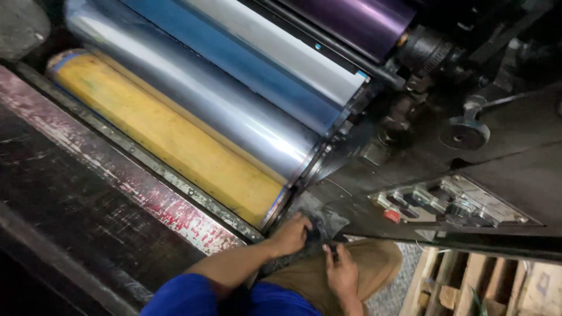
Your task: Cleaning the rollers of an industrial printing press with a cloth and adjusting machine controls.
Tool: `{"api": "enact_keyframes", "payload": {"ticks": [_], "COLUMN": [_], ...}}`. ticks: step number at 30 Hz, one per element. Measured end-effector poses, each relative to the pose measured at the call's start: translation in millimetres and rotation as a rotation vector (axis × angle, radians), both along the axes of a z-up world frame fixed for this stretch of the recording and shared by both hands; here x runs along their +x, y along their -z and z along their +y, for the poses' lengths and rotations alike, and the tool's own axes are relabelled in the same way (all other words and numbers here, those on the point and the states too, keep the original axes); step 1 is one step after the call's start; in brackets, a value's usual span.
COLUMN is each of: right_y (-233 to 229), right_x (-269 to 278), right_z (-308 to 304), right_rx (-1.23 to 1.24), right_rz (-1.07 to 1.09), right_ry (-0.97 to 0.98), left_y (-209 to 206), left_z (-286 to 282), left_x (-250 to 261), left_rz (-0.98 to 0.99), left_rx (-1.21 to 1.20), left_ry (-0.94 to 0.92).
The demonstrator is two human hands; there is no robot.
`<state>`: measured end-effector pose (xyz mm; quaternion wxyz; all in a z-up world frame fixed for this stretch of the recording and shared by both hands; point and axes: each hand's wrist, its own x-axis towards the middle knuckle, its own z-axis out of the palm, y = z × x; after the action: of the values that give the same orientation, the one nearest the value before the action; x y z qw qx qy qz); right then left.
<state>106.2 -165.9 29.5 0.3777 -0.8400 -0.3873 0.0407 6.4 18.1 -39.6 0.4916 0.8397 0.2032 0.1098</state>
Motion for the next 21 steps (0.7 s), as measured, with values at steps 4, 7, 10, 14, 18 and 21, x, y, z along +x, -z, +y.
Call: {"api": "enact_keyframes", "payload": {"ticks": [4, 7, 10, 14, 18, 21], "right_y": [1.7, -17.3, -24.1, -15.0, -19.8, -25.4], "right_x": [-2.0, -5.4, -5.5, -5.1, -2.5, -7.5], "right_z": [-0.5, 6.8, 11.6, 4.5, 8.8, 9.4], "right_rx": [-0.267, -0.179, -0.12, -0.194, -0.152, -0.059], "right_rz": [0.031, 0.044, 0.024, 0.055, -0.042, 0.002], "right_ry": [0.117, 0.071, 0.048, 0.081, 0.026, 0.006], "left_y": [-85.0, -100.4, -95.6, -89.3, -85.0, -41.4], "left_z": [40.2, 66.0, 105.6, 170.3, 204.5, 218.9], "left_x": [-22.5, -16.9, 11.5, 56.7, 63.5, 72.2], "left_rz": [-0.243, -0.332, -0.373, -0.269, -0.184, -0.242], "left_rx": [0.114, 0.119, 0.042, 0.251, 0.613, 0.676], "left_ry": [-0.054, -0.202, -0.482, -0.763, -0.728, -0.561]}}
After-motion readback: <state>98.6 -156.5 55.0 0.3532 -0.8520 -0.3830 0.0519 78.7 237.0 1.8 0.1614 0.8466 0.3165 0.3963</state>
